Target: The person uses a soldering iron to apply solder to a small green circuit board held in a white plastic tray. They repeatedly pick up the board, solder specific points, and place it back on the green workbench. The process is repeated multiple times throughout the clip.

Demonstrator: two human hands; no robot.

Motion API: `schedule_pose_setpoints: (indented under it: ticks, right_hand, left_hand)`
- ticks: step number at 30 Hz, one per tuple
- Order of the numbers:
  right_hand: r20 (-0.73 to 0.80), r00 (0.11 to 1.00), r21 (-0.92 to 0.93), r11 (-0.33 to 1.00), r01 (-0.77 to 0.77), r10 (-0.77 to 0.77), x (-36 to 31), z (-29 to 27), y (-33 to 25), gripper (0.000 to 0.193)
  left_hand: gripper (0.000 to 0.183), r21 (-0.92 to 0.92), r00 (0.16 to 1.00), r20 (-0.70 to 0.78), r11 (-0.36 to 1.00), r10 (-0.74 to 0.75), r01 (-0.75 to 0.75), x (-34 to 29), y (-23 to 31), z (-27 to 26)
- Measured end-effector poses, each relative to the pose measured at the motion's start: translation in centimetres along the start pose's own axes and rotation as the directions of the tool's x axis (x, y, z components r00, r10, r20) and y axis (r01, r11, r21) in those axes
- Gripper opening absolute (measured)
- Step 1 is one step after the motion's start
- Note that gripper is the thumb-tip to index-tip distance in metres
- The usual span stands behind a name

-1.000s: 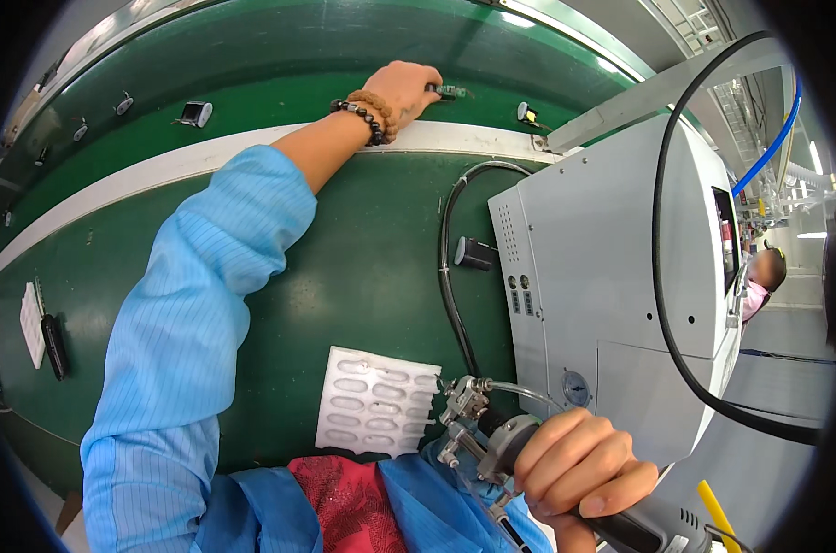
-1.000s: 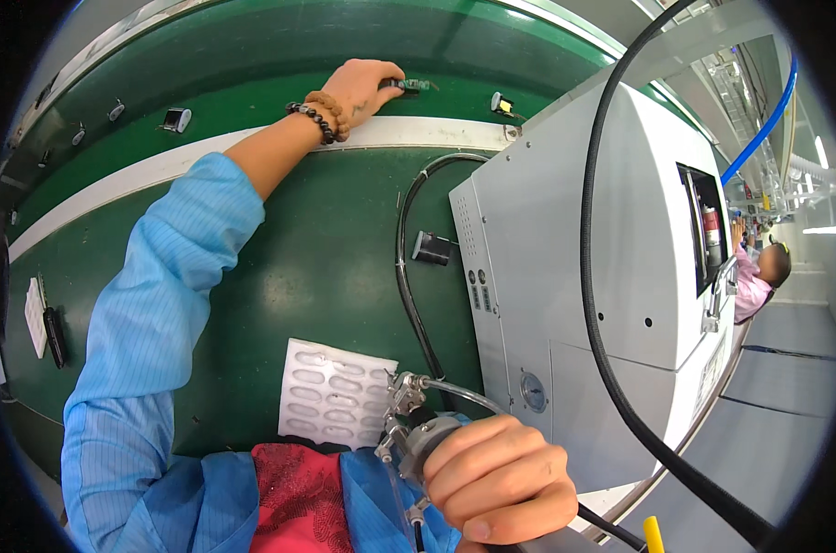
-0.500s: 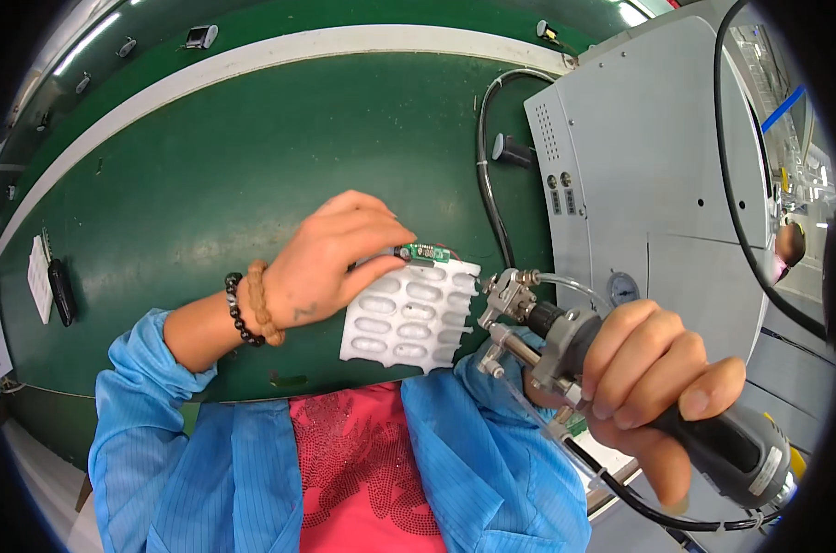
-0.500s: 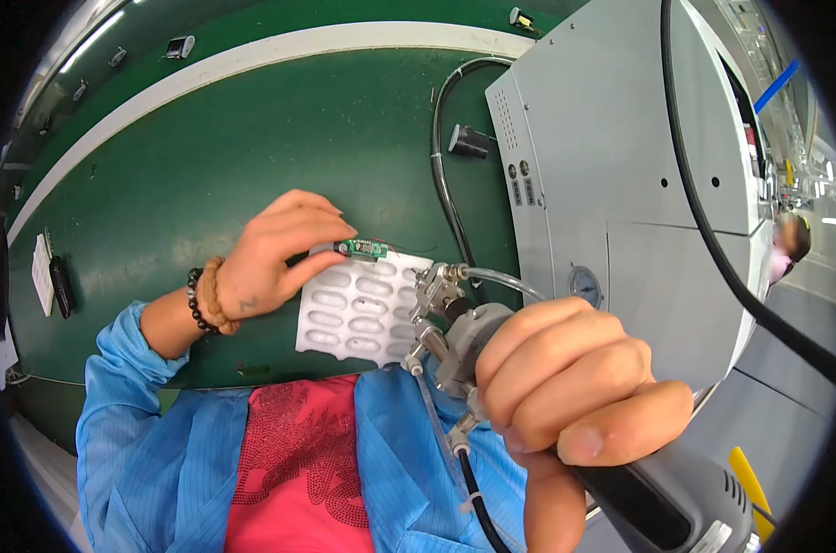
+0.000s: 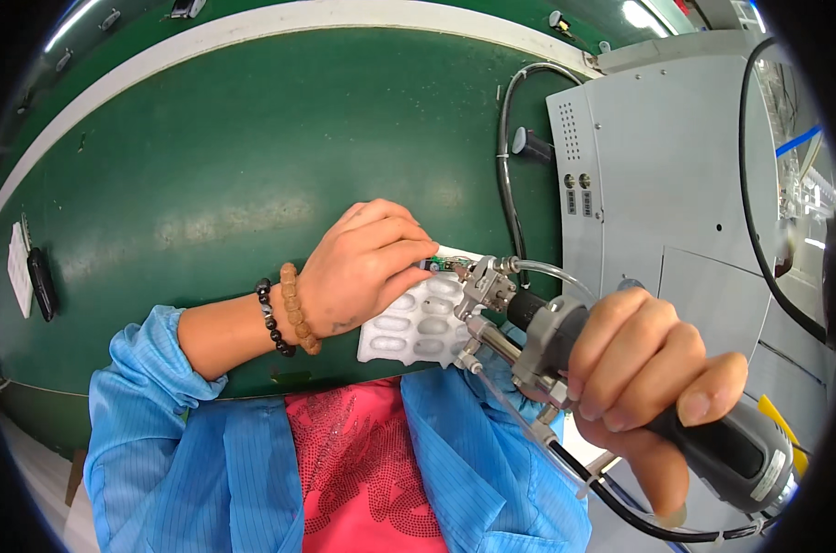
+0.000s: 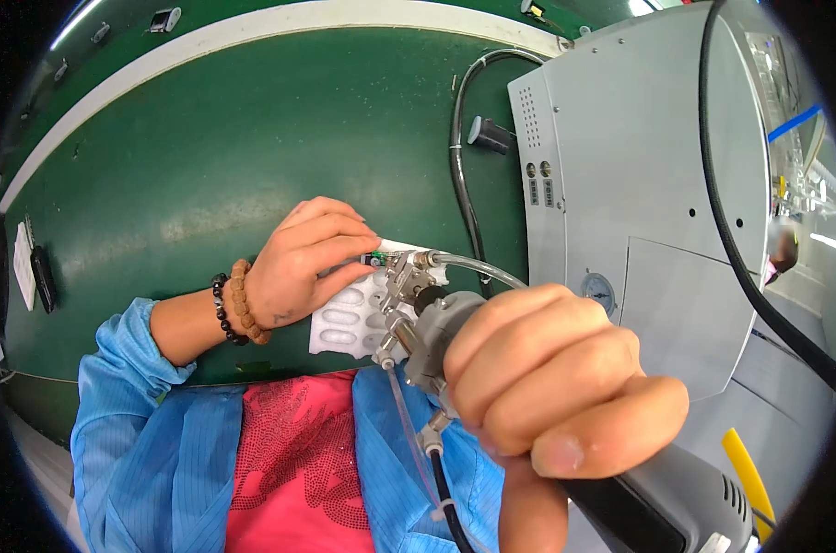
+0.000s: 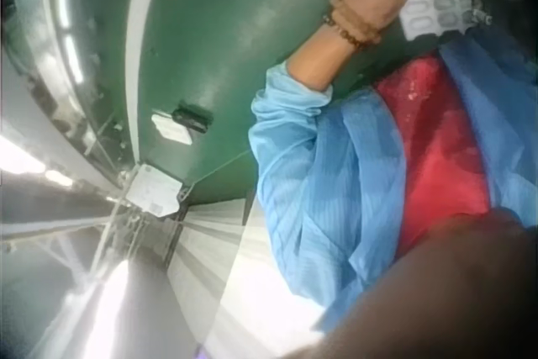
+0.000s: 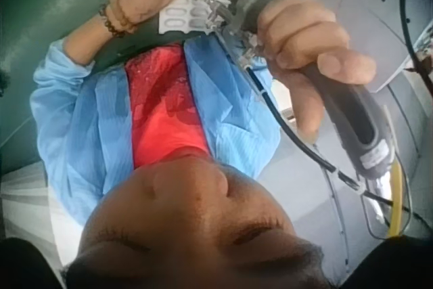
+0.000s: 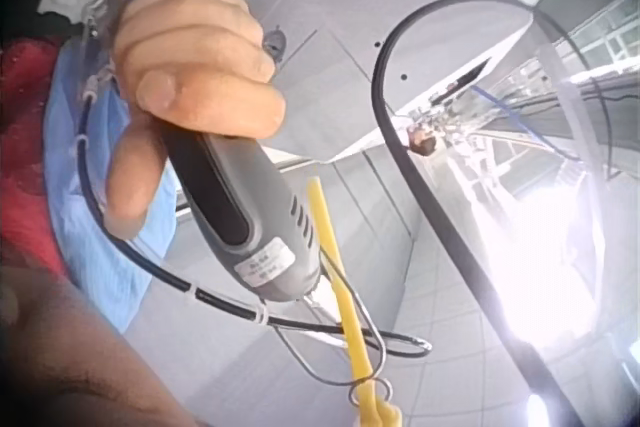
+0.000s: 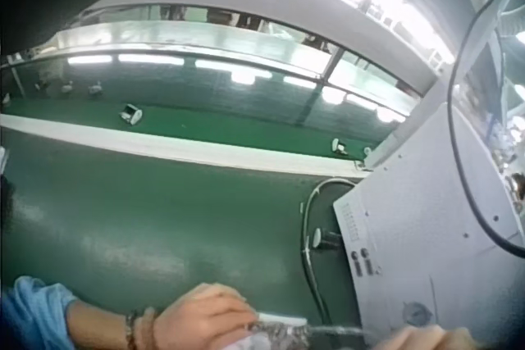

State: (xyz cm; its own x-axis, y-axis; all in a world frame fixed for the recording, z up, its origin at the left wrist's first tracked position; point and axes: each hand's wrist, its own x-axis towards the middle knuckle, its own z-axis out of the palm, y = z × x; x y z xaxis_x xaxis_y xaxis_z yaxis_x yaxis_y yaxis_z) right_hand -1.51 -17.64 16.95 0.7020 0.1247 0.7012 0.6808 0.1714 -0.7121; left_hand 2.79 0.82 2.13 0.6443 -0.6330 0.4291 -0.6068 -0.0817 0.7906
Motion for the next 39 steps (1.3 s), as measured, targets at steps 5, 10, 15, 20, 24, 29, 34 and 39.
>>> schedule_pose_setpoints:
  ticks: [5, 10, 15, 20, 24, 29, 34, 39]
  right_hand:
    - [-0.002, 0.999, -0.002, 0.999, -0.034, 0.034, 0.3, 0.6, 0.4, 0.054]
    - [0.002, 0.998, -0.018, 0.998, -0.056, 0.056, 0.4, 0.6, 0.7, 0.055]
    - [0.019, 0.998, -0.028, 0.998, -0.061, 0.062, 0.7, 0.6, 1.0, 0.054]
    - [0.091, 0.993, -0.014, 0.997, -0.080, 0.081, 1.1, 0.8, 1.6, 0.050]
    - [0.080, 0.987, -0.016, 0.990, -0.137, 0.138, 1.6, 1.0, 1.8, 0.048]
    - [0.012, 0.983, -0.055, 0.982, -0.180, 0.181, 2.3, 0.9, 1.0, 0.049]
    - [-0.015, 1.000, 0.075, 0.997, -0.021, 0.022, 0.7, -0.9, -2.9, 0.050]
    - [-0.114, 0.991, 0.031, 0.997, 0.069, -0.065, 0.0, -0.8, -4.7, 0.048]
  left_hand:
    - [0.031, -0.017, 1.000, -0.012, 1.000, 0.002, -0.002, 0.0, -0.1, -0.1]
    - [0.032, -0.019, 1.000, -0.004, 1.000, -0.001, 0.001, 0.0, -0.2, -0.2]
    - [0.033, -0.022, 1.000, 0.010, 1.000, 0.000, 0.000, 0.1, -0.4, -0.3]
    - [0.032, -0.024, 1.000, 0.006, 1.000, -0.008, 0.009, 0.0, -0.4, -0.1]
    - [0.030, -0.055, 0.998, 0.046, 0.997, -0.043, 0.046, 0.3, -0.3, -0.8]
    - [0.028, -0.086, 0.997, 0.073, 0.995, -0.039, 0.045, 0.8, -0.1, -0.9]
    - [0.027, 0.002, 0.999, 0.024, 1.000, -0.025, 0.025, -0.3, -0.4, -0.1]
    - [0.026, -0.031, 0.999, 0.004, 0.999, -0.042, 0.042, 0.0, 0.0, -0.7]
